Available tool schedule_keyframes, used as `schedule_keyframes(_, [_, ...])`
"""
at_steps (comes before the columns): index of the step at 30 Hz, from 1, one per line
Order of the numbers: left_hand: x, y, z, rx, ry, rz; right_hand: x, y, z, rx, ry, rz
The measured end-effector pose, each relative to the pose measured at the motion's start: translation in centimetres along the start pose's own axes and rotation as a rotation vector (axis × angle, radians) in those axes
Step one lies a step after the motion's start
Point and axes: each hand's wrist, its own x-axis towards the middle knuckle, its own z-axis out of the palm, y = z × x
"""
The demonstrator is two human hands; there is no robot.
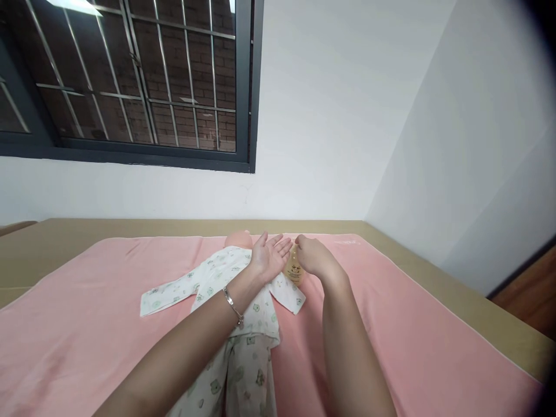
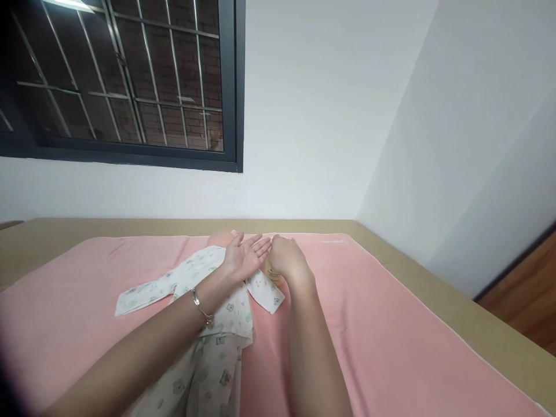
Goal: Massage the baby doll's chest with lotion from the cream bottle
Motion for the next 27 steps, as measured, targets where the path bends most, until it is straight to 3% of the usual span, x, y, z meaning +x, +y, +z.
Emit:
schedule_keyframes(5, [-1.4, 0.3, 0.2, -0.018, -0.027, -0.090, 0.2, -0.4, 0.2, 0.094, 0.066, 0.077])
schedule_keyframes(12, [-7.1, 2.6, -1.3, -0.077, -0.050, -0.195, 1.6, 0.1, 1.3, 0.196, 0.208, 0.062])
schedule_keyframes(18, [-9.6, 6.6, -2.3, -0.110, 0.129, -0.139, 2.0, -0.2, 2.4, 0.078, 0.239, 0.076])
schedule_keyframes(23, [-11.7, 9.8, -1.7, -0.137, 0.113, -0.031, 2.0, -1.0, 3.2, -0.026, 0.234, 0.091])
schedule_keyframes(27, [-13.4, 11.1, -1.2, -0.117, 0.110, 0.001, 0.2, -3.5, 3.3, -0.102, 0.190, 0.104])
